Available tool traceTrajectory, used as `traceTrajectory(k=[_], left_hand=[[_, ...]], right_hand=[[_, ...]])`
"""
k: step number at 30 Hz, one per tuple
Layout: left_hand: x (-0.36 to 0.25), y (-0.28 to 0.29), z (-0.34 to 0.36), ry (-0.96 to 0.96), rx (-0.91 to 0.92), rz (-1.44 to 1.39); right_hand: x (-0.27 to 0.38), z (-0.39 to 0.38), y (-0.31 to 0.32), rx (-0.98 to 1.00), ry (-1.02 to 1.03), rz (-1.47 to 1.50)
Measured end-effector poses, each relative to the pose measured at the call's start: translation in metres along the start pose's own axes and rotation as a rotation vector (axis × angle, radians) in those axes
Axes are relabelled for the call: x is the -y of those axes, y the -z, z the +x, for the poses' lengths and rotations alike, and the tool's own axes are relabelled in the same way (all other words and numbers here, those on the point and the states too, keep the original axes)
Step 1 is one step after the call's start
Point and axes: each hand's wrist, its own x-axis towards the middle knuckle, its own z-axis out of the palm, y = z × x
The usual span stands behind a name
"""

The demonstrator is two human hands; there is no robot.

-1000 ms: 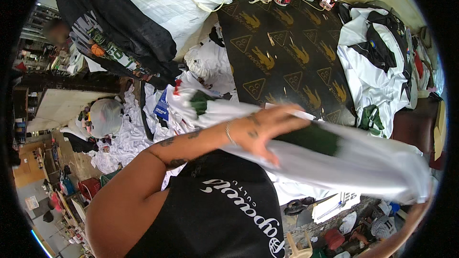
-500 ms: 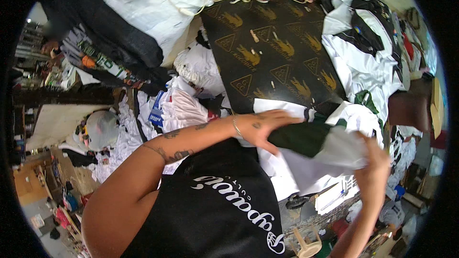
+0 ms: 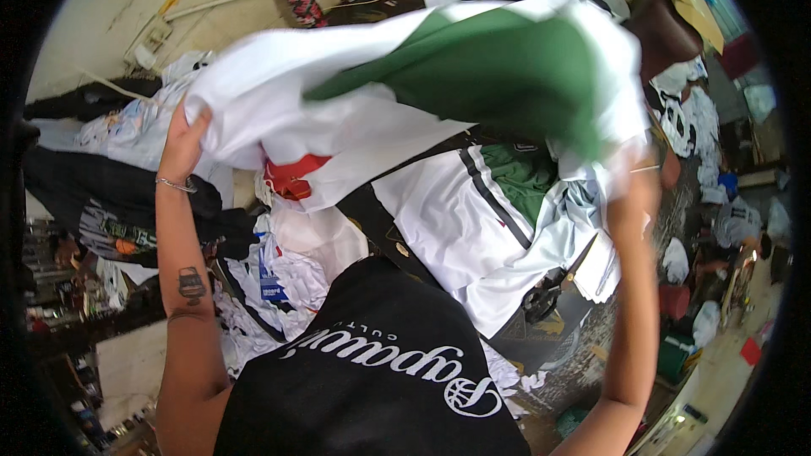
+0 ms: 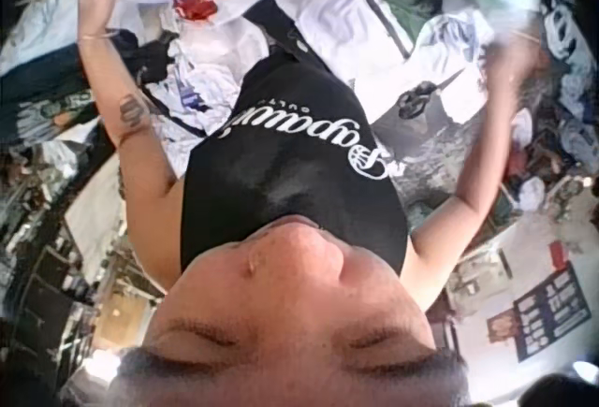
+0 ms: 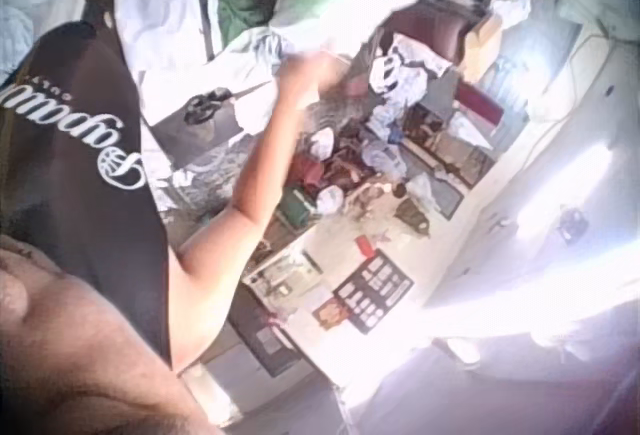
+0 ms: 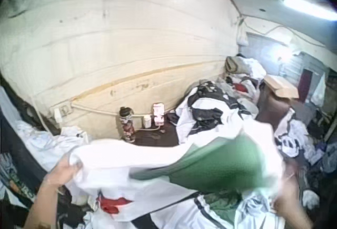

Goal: The person lays out a black and white jersey on a cluttered worktable, smooths it, and uses large shears to cut along the side seam. They then handle a white sheet with green and red patches, cut it, and return to cutting another jersey. Finally, they cut a large white transfer sheet marked with numbers.

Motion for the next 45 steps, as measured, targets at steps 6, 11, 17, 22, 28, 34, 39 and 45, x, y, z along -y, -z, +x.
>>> traceTrajectory(k=[6, 11, 17, 22, 28, 34, 39, 45], left_hand=[[-0.030, -0.017, -0.011, -0.068, -0.204, -0.401], [0.026, -0.082, 0.009, 0.096, 1.002, 0.345], [0.149, -0.069, 0.210, -0.011, 0.353, 0.247], [0.252, -0.168, 0.210, 0.096, 0.292, 1.140], [0.302, -0.246, 0.097, -0.165, 0.403, 1.083], [0.271, -0.158, -0.006, -0.339, -0.185, 1.422], [0.243, -0.273, -0.029, 0.303, 0.853, 1.165], [0.201, -0.339, 0.308, -0.383, 0.432, 0.772]], right_hand=[[0.091, -0.196, -0.180, 0.380, -0.161, 0.755], [0.178, -0.178, -0.267, 0.628, -0.099, 0.344], [-0.056, -0.021, -0.256, -0.071, -0.809, 0.121], [0.038, 0.018, -0.262, -0.572, -0.396, -0.015], [0.194, -0.123, -0.288, 0.222, -0.384, 0.211], [0.284, -0.230, -0.234, 0.332, -0.711, 0.455], [0.186, -0.152, -0.270, 0.672, -0.265, 0.308], [-0.112, -0.003, -0.193, 0.481, -0.647, -0.268]])
